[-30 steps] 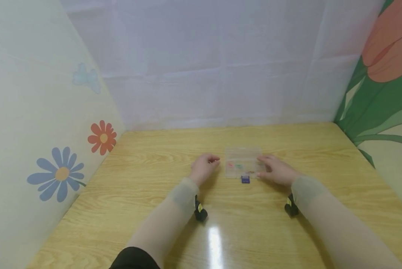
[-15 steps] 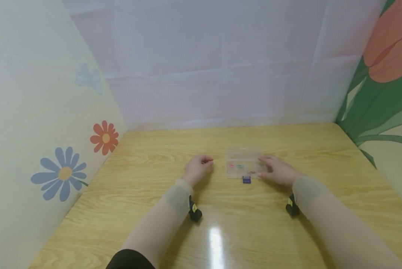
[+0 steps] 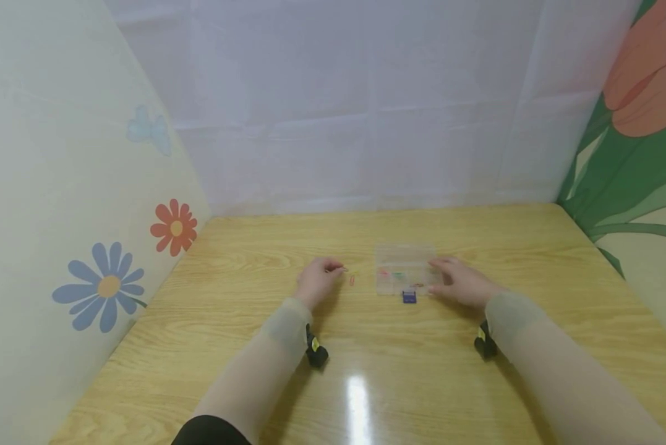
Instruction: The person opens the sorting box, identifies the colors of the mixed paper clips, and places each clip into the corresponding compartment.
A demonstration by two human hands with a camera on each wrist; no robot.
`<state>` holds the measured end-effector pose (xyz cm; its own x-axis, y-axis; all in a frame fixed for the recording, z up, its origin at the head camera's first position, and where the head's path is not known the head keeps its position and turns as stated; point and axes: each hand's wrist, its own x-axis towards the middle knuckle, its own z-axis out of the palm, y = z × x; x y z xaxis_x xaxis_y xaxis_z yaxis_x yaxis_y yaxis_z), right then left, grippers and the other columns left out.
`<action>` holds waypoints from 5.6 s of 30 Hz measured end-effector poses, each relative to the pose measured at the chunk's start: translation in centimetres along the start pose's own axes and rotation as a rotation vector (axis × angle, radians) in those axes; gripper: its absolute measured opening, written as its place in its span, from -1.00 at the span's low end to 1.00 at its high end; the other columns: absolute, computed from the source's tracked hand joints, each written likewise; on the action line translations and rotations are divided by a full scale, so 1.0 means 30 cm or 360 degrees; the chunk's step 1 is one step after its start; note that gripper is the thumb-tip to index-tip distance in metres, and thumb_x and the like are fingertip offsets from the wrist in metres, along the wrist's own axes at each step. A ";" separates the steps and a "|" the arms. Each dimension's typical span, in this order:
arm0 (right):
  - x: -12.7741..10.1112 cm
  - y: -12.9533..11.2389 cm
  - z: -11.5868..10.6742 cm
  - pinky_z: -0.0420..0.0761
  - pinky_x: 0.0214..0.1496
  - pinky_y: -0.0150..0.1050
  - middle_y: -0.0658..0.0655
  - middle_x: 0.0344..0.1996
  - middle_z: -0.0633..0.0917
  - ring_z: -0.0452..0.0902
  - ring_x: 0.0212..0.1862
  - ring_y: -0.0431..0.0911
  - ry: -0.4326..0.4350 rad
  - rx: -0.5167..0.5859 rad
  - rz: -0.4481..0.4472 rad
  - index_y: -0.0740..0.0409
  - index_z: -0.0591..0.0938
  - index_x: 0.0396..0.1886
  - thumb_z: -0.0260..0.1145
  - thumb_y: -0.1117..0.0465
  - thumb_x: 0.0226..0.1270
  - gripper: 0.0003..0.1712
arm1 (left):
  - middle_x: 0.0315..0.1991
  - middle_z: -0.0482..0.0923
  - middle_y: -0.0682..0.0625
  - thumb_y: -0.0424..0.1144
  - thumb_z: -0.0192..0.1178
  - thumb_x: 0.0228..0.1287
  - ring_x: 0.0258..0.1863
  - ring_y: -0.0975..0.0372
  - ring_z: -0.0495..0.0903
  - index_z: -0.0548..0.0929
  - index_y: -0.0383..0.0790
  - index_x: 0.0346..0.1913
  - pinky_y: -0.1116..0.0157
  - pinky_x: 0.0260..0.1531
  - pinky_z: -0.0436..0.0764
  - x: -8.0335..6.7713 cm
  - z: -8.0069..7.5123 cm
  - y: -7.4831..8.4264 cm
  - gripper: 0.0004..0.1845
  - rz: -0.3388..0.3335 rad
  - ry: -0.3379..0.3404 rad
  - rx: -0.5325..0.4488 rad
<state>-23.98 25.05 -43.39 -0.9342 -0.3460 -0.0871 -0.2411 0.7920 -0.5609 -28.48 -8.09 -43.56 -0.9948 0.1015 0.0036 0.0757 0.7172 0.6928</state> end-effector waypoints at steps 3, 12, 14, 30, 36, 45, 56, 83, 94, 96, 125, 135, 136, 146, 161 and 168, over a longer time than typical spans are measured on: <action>0.001 -0.002 0.000 0.05 0.33 0.29 0.39 0.43 0.11 0.05 0.39 0.36 0.0007 -0.0015 0.0002 0.19 0.19 0.46 0.25 -0.11 0.34 -0.15 | -0.05 0.65 0.08 -0.09 0.18 0.36 0.06 0.12 0.53 0.70 -0.01 -0.11 -0.07 0.19 0.11 0.000 0.001 -0.006 -0.83 -0.0019 0.0017 0.0022; 0.000 -0.001 0.000 0.03 0.33 0.29 0.39 0.43 0.11 0.03 0.39 0.37 0.0007 -0.0001 0.0001 0.20 0.19 0.46 0.24 -0.13 0.34 -0.14 | -0.06 0.65 0.08 -0.11 0.18 0.37 0.03 0.12 0.53 0.69 -0.02 -0.10 -0.04 0.11 0.13 0.006 -0.004 -0.015 -0.83 -0.0079 0.0020 0.0023; 0.000 0.000 0.000 0.03 0.34 0.29 0.38 0.44 0.10 0.03 0.40 0.36 0.0002 0.0004 0.0012 0.19 0.19 0.46 0.24 -0.14 0.34 -0.14 | -0.07 0.65 0.08 -0.10 0.17 0.37 0.02 0.12 0.53 0.69 -0.02 -0.08 -0.04 0.11 0.14 0.012 -0.004 -0.018 -0.82 -0.0104 0.0018 0.0019; 0.001 0.001 0.002 0.04 0.33 0.29 0.39 0.44 0.09 0.04 0.39 0.37 0.0011 -0.0014 -0.0015 0.20 0.18 0.47 0.24 -0.12 0.35 -0.14 | -0.07 0.56 0.05 -0.07 0.22 0.31 0.02 0.14 0.45 0.64 0.03 0.10 -0.06 0.04 0.20 0.056 0.031 -0.034 -0.68 -0.0055 0.0021 0.0179; 0.006 0.007 0.001 0.04 0.33 0.30 0.37 0.45 0.08 0.04 0.39 0.36 0.0006 -0.0007 -0.0001 0.17 0.17 0.48 0.24 -0.13 0.34 -0.14 | -0.06 0.57 0.04 -0.07 0.26 0.27 0.09 0.11 0.40 0.69 0.04 0.00 -0.10 0.06 0.21 0.056 0.039 -0.037 -0.74 -0.0022 0.0023 0.0241; 0.003 0.009 0.001 0.05 0.33 0.28 0.38 0.43 0.12 0.05 0.39 0.35 0.0025 -0.0012 -0.0011 0.19 0.19 0.46 0.25 -0.13 0.33 -0.14 | -0.02 0.54 -0.02 -0.10 0.29 0.25 0.11 0.07 0.39 0.71 0.00 -0.16 -0.11 0.08 0.23 0.057 0.047 -0.036 -0.85 -0.0052 0.0024 0.0211; 0.003 0.007 0.000 0.04 0.33 0.29 0.39 0.43 0.11 0.04 0.39 0.37 0.0012 -0.0015 -0.0007 0.20 0.18 0.46 0.25 -0.12 0.34 -0.14 | -0.04 0.51 -0.01 -0.13 0.30 0.24 0.07 0.07 0.39 0.70 -0.04 -0.24 -0.10 0.09 0.21 0.056 0.045 -0.034 -0.90 -0.0111 0.0012 0.0165; 0.006 0.007 0.001 0.05 0.33 0.29 0.41 0.42 0.12 0.05 0.38 0.37 0.0029 -0.0018 -0.0013 0.23 0.19 0.45 0.27 -0.08 0.33 -0.15 | -0.16 0.63 0.10 -0.06 0.19 0.34 -0.03 0.12 0.51 0.68 0.01 -0.25 -0.03 0.14 0.23 0.061 0.041 -0.039 -0.87 -0.0167 0.0007 0.0151; 0.006 0.009 0.003 0.04 0.33 0.29 0.40 0.43 0.11 0.04 0.39 0.37 0.0025 -0.0013 -0.0005 0.22 0.19 0.46 0.25 -0.09 0.34 -0.15 | -0.19 0.64 0.12 -0.06 0.17 0.36 -0.07 0.15 0.53 0.67 0.02 -0.23 -0.01 0.16 0.24 0.054 0.028 -0.028 -0.87 -0.0173 0.0007 0.0081; 0.006 0.008 0.002 0.04 0.33 0.29 0.39 0.43 0.11 0.03 0.39 0.37 0.0020 -0.0009 0.0002 0.21 0.19 0.46 0.25 -0.09 0.34 -0.15 | -0.18 0.64 0.11 -0.06 0.17 0.36 -0.07 0.16 0.54 0.67 0.01 -0.22 0.03 0.14 0.31 0.053 0.028 -0.022 -0.87 -0.0154 0.0010 0.0076; 0.011 0.021 0.005 0.04 0.32 0.30 0.39 0.44 0.09 0.04 0.39 0.37 0.0016 -0.0013 0.0001 0.18 0.18 0.47 0.25 -0.13 0.33 -0.14 | -0.44 0.63 -0.01 -0.10 0.14 0.39 -0.47 0.22 0.54 0.66 -0.07 -0.16 0.21 -0.27 0.46 0.015 0.051 0.113 -0.84 0.0014 -0.0120 -0.0051; 0.012 0.021 0.005 0.04 0.32 0.31 0.39 0.44 0.10 0.04 0.39 0.38 0.0023 -0.0024 0.0007 0.17 0.18 0.47 0.25 -0.13 0.33 -0.13 | -0.21 0.64 0.12 -0.08 0.16 0.37 -0.19 0.23 0.55 0.67 -0.04 -0.14 0.16 -0.07 0.48 0.023 0.073 0.147 -0.83 0.0067 -0.0122 0.0026; 0.012 0.021 0.006 0.04 0.31 0.32 0.40 0.43 0.10 0.04 0.38 0.38 0.0023 -0.0027 0.0002 0.17 0.18 0.47 0.25 -0.13 0.33 -0.13 | -0.21 0.64 0.12 -0.08 0.15 0.38 -0.17 0.23 0.56 0.67 -0.05 -0.14 0.16 -0.05 0.47 0.026 0.076 0.148 -0.83 0.0077 -0.0122 0.0033; 0.014 0.023 0.006 0.03 0.32 0.31 0.38 0.44 0.09 0.03 0.39 0.37 0.0022 -0.0007 0.0012 0.16 0.19 0.47 0.26 -0.13 0.32 -0.13 | -0.21 0.65 0.10 -0.08 0.15 0.37 -0.10 0.16 0.57 0.68 -0.06 -0.14 -0.05 0.20 0.22 0.025 0.095 0.181 -0.82 0.0144 -0.0134 0.0044; 0.014 0.020 0.007 0.06 0.32 0.30 0.38 0.44 0.10 0.05 0.39 0.36 0.0020 -0.0010 0.0002 0.17 0.18 0.47 0.25 -0.11 0.33 -0.14 | -0.21 0.66 0.13 -0.07 0.16 0.36 -0.08 0.17 0.56 0.68 -0.03 -0.19 -0.06 0.25 0.13 0.025 0.123 0.218 -0.84 0.0170 -0.0185 0.0057; 0.010 0.016 0.009 0.04 0.32 0.30 0.36 0.45 0.09 0.04 0.40 0.36 0.0020 0.0008 0.0015 0.16 0.18 0.47 0.25 -0.13 0.33 -0.14 | -0.22 0.67 0.16 -0.06 0.16 0.36 -0.07 0.17 0.57 0.69 -0.01 -0.17 -0.11 0.29 0.01 0.031 0.133 0.234 -0.84 0.0179 -0.0217 0.0039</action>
<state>-24.31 25.19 -43.90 -0.9396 -0.3323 -0.0820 -0.2311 0.7926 -0.5642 -28.59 -0.20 -41.56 -0.9617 0.2735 -0.0187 0.1895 0.7123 0.6758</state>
